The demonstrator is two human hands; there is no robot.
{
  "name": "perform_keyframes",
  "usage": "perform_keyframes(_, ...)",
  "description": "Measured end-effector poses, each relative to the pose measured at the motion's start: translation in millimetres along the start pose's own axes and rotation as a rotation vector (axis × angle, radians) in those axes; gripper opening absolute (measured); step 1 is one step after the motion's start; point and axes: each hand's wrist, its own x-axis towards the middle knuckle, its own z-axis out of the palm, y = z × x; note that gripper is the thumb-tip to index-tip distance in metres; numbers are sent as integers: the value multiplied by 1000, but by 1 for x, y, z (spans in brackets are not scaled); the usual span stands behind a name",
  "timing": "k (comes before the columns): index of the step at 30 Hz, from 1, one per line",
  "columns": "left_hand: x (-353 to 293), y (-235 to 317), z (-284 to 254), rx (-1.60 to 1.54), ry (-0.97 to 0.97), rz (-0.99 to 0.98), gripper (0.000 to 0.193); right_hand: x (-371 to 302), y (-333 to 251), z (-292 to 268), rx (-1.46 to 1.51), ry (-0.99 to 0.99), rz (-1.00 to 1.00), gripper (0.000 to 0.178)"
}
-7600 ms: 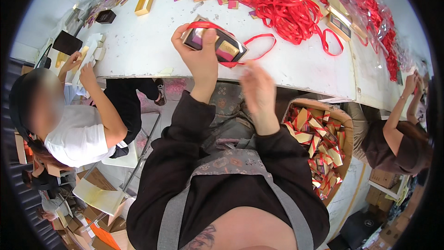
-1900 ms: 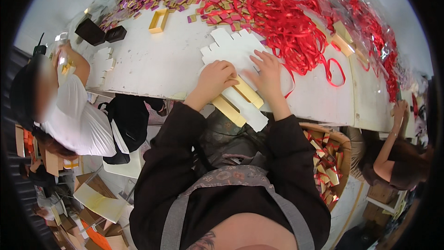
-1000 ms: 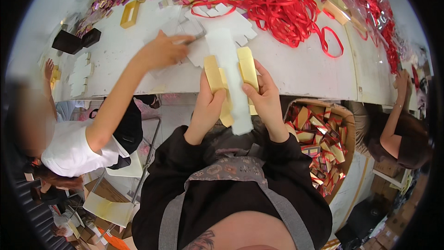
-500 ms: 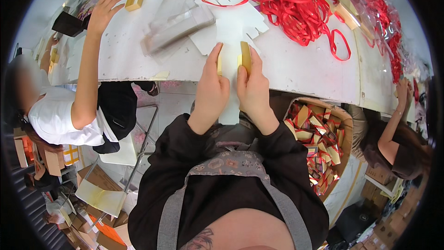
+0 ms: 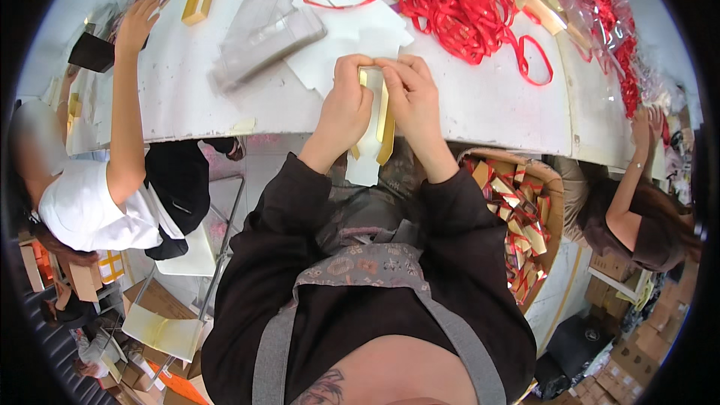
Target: The person assembles small rectangular boxes by folding flat cardboard pieces and inserting them into a gold-colored outer shell. They then attach a red ribbon to the finished box and place it into a basket. The process is repeated for multiple units.
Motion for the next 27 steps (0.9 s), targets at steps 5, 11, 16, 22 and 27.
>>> perform_keyframes(5,12,-13,12,-109,67,-84,45,8,20,16,350,85,260,9)
perform_keyframes(11,9,-7,5,-67,11,-243,35,11,26,10,271,15,128,8)
perform_keyframes(16,10,-13,9,-212,39,-148,29,9,21,-2,277,-117,-3,8)
perform_keyframes(22,8,-20,5,-264,-50,-27,30,16,13,-11,328,-272,226,14)
perform_keyframes(27,1,1,-12,-363,-127,-212,27,21,6,-18,-283,-370,-127,21)
